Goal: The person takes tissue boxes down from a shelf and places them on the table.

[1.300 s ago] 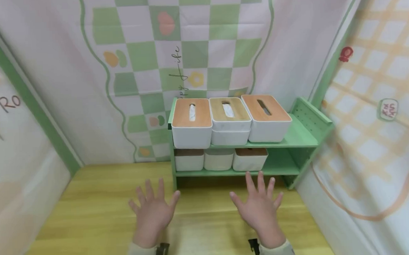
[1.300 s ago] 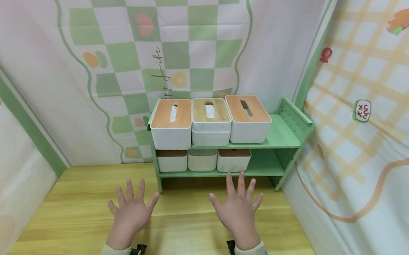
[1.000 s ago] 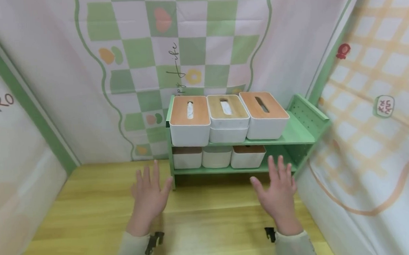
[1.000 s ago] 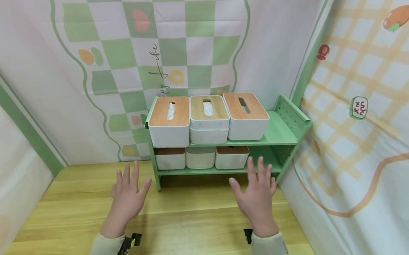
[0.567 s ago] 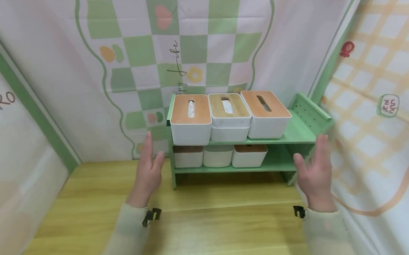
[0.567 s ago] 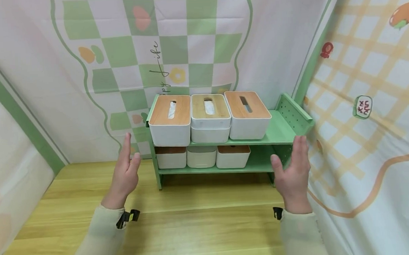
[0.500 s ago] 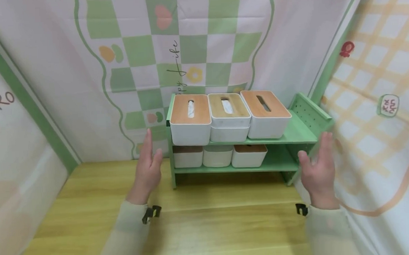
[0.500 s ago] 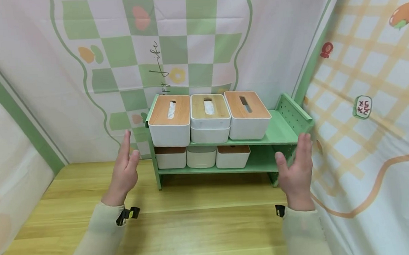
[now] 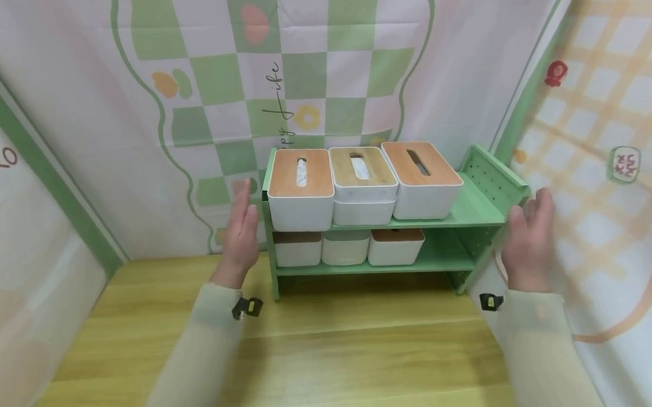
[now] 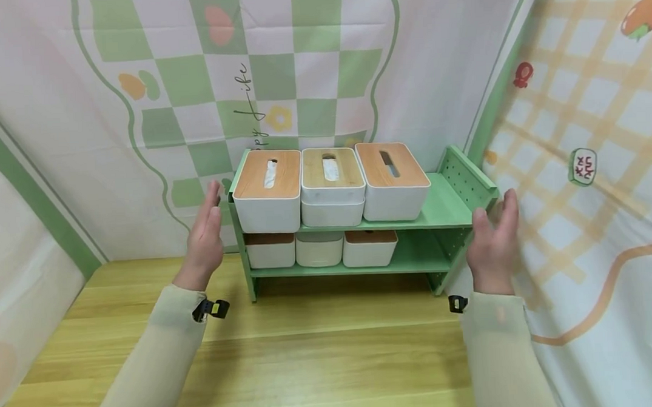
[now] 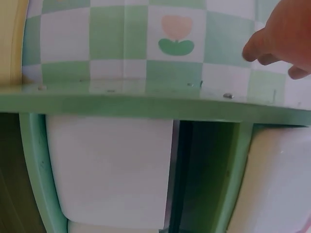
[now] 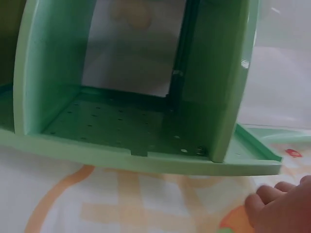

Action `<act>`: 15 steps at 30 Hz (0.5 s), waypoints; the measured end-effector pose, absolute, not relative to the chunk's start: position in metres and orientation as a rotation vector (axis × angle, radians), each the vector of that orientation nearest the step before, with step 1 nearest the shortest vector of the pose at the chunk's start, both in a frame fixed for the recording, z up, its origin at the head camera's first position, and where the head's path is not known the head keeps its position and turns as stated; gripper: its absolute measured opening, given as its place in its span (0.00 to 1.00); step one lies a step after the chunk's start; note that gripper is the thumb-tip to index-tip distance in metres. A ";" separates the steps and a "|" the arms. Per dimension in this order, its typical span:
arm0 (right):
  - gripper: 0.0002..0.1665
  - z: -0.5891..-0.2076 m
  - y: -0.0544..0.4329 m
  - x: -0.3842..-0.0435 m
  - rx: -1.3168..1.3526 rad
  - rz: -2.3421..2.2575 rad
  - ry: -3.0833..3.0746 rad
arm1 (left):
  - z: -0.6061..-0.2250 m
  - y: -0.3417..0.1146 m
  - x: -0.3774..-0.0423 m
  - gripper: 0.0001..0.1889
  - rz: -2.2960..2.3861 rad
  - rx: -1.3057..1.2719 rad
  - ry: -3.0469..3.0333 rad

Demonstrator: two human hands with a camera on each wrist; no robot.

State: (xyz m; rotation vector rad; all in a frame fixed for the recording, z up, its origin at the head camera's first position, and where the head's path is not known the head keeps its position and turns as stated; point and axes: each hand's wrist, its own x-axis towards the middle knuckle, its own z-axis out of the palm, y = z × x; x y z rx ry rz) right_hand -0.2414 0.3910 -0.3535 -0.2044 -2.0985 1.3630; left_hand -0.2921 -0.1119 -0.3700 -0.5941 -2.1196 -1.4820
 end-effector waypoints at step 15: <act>0.34 -0.342 0.426 -0.276 -0.335 1.465 -2.164 | -0.360 -0.092 -0.310 0.33 -1.696 -0.463 -2.237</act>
